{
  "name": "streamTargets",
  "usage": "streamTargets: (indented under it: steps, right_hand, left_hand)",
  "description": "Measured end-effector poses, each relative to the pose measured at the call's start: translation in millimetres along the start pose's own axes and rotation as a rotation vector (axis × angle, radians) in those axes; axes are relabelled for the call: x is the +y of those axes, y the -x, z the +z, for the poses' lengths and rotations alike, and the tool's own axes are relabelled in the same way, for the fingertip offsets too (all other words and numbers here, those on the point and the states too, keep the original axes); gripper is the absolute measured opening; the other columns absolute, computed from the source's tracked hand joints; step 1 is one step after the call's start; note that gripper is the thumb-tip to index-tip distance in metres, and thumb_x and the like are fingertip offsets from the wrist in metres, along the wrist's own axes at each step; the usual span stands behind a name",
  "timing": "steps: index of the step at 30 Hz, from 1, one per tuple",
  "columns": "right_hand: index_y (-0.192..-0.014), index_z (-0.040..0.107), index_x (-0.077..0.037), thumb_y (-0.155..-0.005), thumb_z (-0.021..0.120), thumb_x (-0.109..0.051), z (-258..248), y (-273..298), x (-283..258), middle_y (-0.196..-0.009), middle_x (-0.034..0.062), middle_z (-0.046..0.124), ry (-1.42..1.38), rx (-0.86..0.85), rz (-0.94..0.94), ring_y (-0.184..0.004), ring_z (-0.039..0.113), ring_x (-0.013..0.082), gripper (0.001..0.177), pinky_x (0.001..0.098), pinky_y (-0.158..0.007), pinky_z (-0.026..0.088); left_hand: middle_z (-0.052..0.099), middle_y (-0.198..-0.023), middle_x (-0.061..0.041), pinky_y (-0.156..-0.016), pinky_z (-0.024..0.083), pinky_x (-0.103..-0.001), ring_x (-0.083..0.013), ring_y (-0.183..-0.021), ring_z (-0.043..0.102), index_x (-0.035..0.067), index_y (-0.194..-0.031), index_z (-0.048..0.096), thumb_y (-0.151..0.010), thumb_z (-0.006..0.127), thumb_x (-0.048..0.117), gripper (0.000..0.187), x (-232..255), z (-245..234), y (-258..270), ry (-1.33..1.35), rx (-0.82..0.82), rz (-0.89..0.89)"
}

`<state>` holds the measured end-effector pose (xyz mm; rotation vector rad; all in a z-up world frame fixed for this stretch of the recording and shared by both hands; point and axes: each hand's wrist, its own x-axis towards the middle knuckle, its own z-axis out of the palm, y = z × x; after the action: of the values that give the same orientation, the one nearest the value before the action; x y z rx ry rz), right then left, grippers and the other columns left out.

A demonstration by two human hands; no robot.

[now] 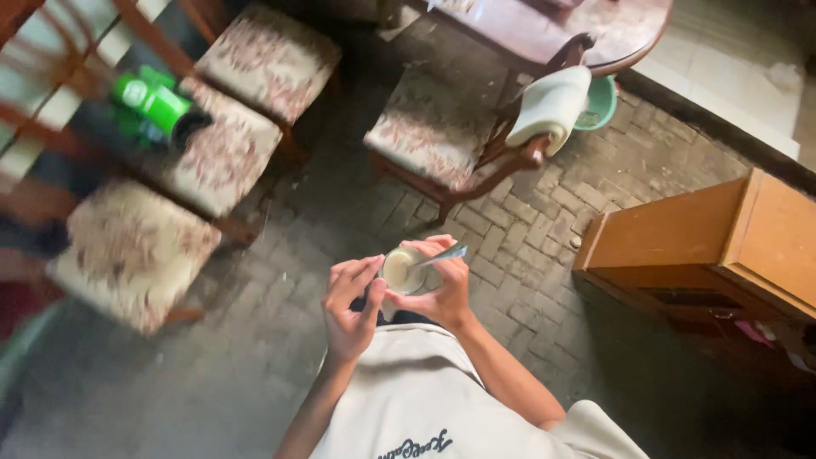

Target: The person is preparing a drink by mixing ingredients in a glass and adding hot water from a pink thermos.

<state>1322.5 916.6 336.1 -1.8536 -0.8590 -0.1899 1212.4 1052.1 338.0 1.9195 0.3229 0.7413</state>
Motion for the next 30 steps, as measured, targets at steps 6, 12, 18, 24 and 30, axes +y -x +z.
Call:
streamTargets:
  steps: [6,12,18,24,30]
  right_hand:
    - [-0.114,0.072,-0.004,-0.057,0.096,-0.024,31,-116,56,-0.107,0.0057,0.075,0.017,0.045,0.057,-0.103,0.066,0.0262,0.065,0.0383,-0.093,0.054]
    - [-0.115,0.071,-0.004,-0.057,0.096,-0.025,56,-221,129,-0.108,0.0076,0.074,0.000,0.125,0.086,-0.099,0.065,0.0256,0.066,0.0367,-0.093,0.052]
    - [-0.117,0.068,-0.005,-0.061,0.097,-0.027,70,-309,195,-0.110,0.0080,0.072,-0.010,0.127,0.074,-0.100,0.068,0.0249,0.067,0.0383,-0.097,0.047]
    - [-0.118,0.068,-0.007,-0.062,0.098,-0.026,80,-380,233,-0.109,0.0072,0.073,0.020,0.183,0.167,-0.098,0.068,0.0244,0.066,0.0377,-0.095,0.046]
    - [-0.115,0.068,-0.007,-0.059,0.097,-0.025,89,-435,256,-0.112,0.0072,0.074,0.157,0.266,0.195,-0.101,0.069,0.0245,0.066,0.0385,-0.095,0.047]
  left_hand:
    - [0.074,-0.116,-0.010,-0.099,0.052,-0.037,-0.0266,-0.110,0.065,0.002,-0.118,0.075,-0.096,0.068,0.020,0.029,-40,14,-146,0.038,-0.109,0.016]
    - [0.075,-0.115,-0.009,-0.099,0.052,-0.037,-0.0264,-0.110,0.065,0.003,-0.117,0.075,-0.096,0.069,0.019,0.027,-90,52,-273,0.016,-0.175,0.067]
    - [0.075,-0.112,-0.009,-0.099,0.053,-0.038,-0.0261,-0.109,0.066,0.003,-0.114,0.077,-0.096,0.069,0.016,0.024,-129,92,-379,-0.003,-0.205,0.072]
    - [0.075,-0.109,-0.009,-0.095,0.054,-0.036,-0.0259,-0.106,0.066,0.002,-0.112,0.076,-0.094,0.069,0.014,0.023,-148,120,-471,0.042,-0.255,0.031]
    - [0.075,-0.110,-0.010,-0.095,0.054,-0.036,-0.0256,-0.106,0.067,0.002,-0.113,0.077,-0.094,0.069,0.012,0.023,-172,140,-545,0.092,-0.378,0.036]
